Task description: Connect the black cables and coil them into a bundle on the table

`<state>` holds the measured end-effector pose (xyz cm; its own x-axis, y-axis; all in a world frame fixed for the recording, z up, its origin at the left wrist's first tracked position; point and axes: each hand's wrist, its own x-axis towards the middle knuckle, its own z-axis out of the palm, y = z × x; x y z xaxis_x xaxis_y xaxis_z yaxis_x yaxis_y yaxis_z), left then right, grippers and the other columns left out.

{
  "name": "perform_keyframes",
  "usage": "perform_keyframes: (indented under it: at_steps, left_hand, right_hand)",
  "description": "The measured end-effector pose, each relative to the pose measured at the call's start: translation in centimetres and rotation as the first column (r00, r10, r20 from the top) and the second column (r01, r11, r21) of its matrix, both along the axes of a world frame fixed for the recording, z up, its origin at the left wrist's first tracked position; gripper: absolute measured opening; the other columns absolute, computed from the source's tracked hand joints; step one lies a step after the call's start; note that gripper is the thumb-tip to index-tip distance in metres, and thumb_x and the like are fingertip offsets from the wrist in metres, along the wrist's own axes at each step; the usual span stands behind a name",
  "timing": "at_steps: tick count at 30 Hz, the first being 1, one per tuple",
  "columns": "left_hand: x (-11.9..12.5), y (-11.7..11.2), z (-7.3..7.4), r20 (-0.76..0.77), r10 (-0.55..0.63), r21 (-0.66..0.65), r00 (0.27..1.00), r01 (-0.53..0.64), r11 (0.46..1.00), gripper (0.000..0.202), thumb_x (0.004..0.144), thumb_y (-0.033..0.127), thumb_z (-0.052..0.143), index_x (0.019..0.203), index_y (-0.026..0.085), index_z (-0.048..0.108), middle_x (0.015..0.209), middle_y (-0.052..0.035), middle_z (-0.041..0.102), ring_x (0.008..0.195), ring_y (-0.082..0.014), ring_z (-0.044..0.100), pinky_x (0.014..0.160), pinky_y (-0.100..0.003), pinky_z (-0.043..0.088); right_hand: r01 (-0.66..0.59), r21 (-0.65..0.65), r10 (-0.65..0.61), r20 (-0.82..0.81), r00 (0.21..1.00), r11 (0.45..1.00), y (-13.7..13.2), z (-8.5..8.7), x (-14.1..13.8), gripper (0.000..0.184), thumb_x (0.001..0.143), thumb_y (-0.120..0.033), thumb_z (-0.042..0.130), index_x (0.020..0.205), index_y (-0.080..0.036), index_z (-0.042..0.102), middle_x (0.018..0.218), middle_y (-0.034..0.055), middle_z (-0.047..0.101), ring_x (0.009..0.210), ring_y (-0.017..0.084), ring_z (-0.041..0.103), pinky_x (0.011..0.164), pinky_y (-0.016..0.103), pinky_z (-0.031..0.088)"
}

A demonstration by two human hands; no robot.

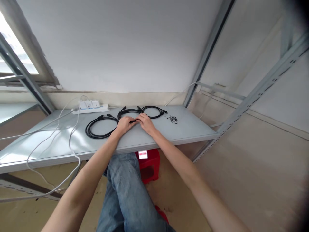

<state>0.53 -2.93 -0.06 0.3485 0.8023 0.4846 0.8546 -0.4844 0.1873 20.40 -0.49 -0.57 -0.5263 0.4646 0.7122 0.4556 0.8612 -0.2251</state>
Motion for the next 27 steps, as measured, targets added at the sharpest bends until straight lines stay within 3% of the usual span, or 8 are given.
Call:
perform_keyframes:
  at_steps: [6, 13, 18, 21, 24, 27]
  left_hand:
    - [0.2, -0.4, 0.2, -0.024, -0.005, -0.014, 1.0, 0.005, 1.0, 0.041, 0.102, 0.048, 0.052, 0.108, 0.02, 0.081, 0.102, -0.0119, 0.079, 0.1, -0.0272, 0.071, 0.081, -0.031, 0.05]
    - [0.0, -0.6, 0.2, -0.005, 0.006, -0.041, 1.0, -0.006, 0.999, 0.049, 0.105, 0.052, 0.043, 0.109, 0.021, 0.081, 0.101, -0.0122, 0.079, 0.101, -0.0271, 0.071, 0.084, -0.032, 0.051]
    - [-0.2, -0.4, -0.2, 0.026, 0.016, -0.059, 1.0, -0.015, 0.998, 0.049, 0.104, 0.055, 0.045, 0.112, 0.023, 0.081, 0.107, -0.0116, 0.08, 0.104, -0.0274, 0.071, 0.087, -0.032, 0.051]
    - [-0.3, -0.3, -0.3, 0.041, 0.013, -0.075, 0.999, -0.01, 0.997, 0.047, 0.103, 0.056, 0.048, 0.111, 0.023, 0.081, 0.108, -0.011, 0.08, 0.104, -0.0266, 0.071, 0.087, -0.031, 0.051]
    - [-0.4, -0.4, -0.3, 0.057, 0.005, -0.094, 0.998, 0.0, 0.996, 0.042, 0.101, 0.054, 0.054, 0.107, 0.023, 0.082, 0.106, -0.0105, 0.08, 0.101, -0.0261, 0.072, 0.086, -0.031, 0.051]
    - [-0.4, -0.6, -0.1, 0.056, 0.01, -0.104, 0.998, -0.004, 0.995, 0.039, 0.1, 0.052, 0.056, 0.105, 0.023, 0.082, 0.105, -0.0098, 0.08, 0.101, -0.0256, 0.072, 0.086, -0.03, 0.051]
  right_hand:
    - [0.077, 0.047, -0.08, 0.068, 0.994, 0.996, -0.5, -0.1, 0.1, 0.021, 0.106, -0.02, 0.054, 0.1, -0.019, 0.074, 0.097, 0.0087, 0.066, 0.099, 0.024, 0.057, 0.094, 0.038, 0.046]
    - [0.086, -0.087, -0.088, -0.009, 0.996, 0.992, -1.1, 0.2, 0.1, 0.012, 0.103, -0.019, 0.06, 0.099, -0.018, 0.071, 0.098, 0.0072, 0.067, 0.096, 0.021, 0.061, 0.092, 0.033, 0.049]
    - [0.022, -0.146, -0.035, -0.089, 0.995, 0.989, -0.8, -0.1, 0.2, 0.006, 0.098, -0.018, 0.063, 0.099, -0.017, 0.069, 0.094, 0.0063, 0.066, 0.091, 0.021, 0.062, 0.087, 0.032, 0.052]
    - [-0.042, -0.137, 0.023, -0.141, 0.99, 0.99, -0.8, -0.1, 0.3, 0.026, 0.094, -0.01, 0.062, 0.118, -0.017, 0.066, 0.102, 0.0072, 0.067, 0.097, 0.021, 0.064, 0.094, 0.035, 0.053]
    - [-0.12, -0.08, 0.11, -0.124, 0.986, 0.99, -1.2, 0.0, 0.3, 0.049, 0.091, 0.0, 0.052, 0.134, -0.02, 0.061, 0.122, 0.0097, 0.067, 0.115, 0.021, 0.063, 0.105, 0.038, 0.051]
    - [-0.162, -0.001, 0.162, -0.057, 0.985, 0.987, -1.5, 0.2, 0.1, 0.051, 0.093, 0.001, 0.044, 0.136, -0.02, 0.061, 0.129, 0.0113, 0.067, 0.124, 0.023, 0.06, 0.109, 0.04, 0.049]
